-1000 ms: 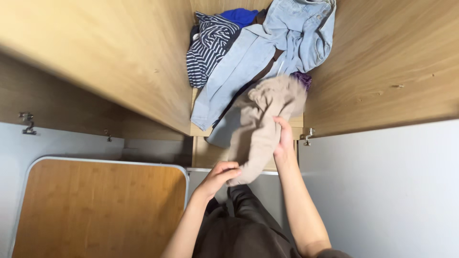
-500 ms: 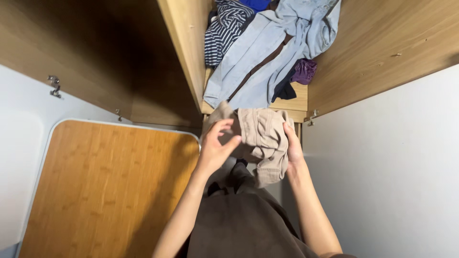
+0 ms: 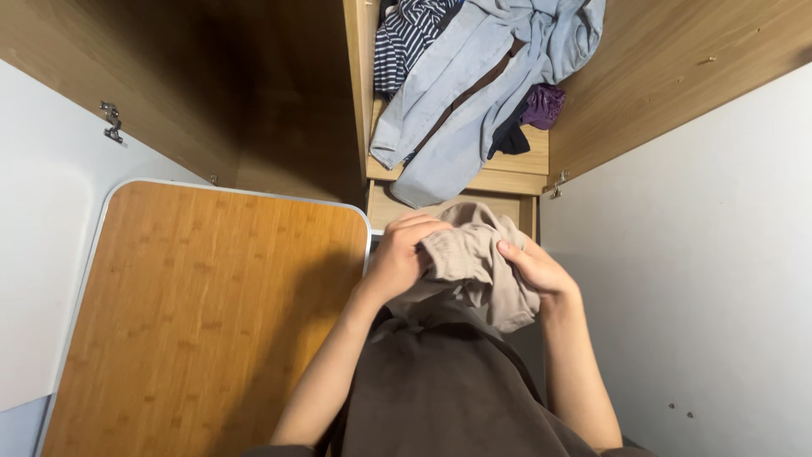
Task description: The person picks up various clothing items including shorts, jeans, trousers, and a polo shirt from a closet shelf, unfolds each one to check it, and then places it onto a flat surface next to them.
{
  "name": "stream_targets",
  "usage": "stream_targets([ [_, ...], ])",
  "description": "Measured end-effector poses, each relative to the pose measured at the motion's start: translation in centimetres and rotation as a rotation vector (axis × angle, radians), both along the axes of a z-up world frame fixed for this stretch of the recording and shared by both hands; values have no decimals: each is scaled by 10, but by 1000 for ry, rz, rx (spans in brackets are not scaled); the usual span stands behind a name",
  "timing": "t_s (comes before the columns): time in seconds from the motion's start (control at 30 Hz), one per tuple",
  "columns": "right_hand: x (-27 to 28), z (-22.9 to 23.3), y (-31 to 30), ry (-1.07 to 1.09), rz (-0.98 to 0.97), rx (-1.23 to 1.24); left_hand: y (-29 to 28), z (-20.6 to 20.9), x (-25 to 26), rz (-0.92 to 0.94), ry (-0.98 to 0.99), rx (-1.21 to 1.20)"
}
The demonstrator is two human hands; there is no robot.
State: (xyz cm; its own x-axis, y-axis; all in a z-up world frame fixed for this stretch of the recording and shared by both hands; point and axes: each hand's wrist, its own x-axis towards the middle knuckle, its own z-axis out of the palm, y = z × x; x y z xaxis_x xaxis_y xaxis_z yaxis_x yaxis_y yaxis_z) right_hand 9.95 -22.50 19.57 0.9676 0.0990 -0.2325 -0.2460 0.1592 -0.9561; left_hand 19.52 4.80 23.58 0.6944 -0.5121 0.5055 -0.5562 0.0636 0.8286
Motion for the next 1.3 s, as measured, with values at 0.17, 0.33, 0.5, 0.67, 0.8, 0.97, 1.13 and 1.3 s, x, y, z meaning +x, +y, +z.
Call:
stream_targets([
  [0.17, -11, 49, 16, 323, -29, -991, -12, 14, -15, -70, 268, 6],
  [0.33, -30, 124, 56, -106, -161, -1060, -19, 23, -17, -113, 314, 121],
  [0.5, -28, 134, 96, -620, 33, -916, -20, 27, -21, -123, 213, 239],
  [0.67, -10, 139, 91, -623, 108, -907, -8, 44, -26, -35, 324, 175],
  [0.8, -12, 151, 73, -674, 153, -853, 11, 46, -49, 7, 404, 167],
  [0.97, -23, 150, 43, -712, -10, -603, 21, 3, -84, 240, 314, 102],
  [1.13, -35, 144, 12, -635, -267, -249, 33, -29, -118, 403, 301, 214],
  [1.3, -38, 120, -25, -679, -396, -379, 48, -17, -145, 334, 511, 61],
])
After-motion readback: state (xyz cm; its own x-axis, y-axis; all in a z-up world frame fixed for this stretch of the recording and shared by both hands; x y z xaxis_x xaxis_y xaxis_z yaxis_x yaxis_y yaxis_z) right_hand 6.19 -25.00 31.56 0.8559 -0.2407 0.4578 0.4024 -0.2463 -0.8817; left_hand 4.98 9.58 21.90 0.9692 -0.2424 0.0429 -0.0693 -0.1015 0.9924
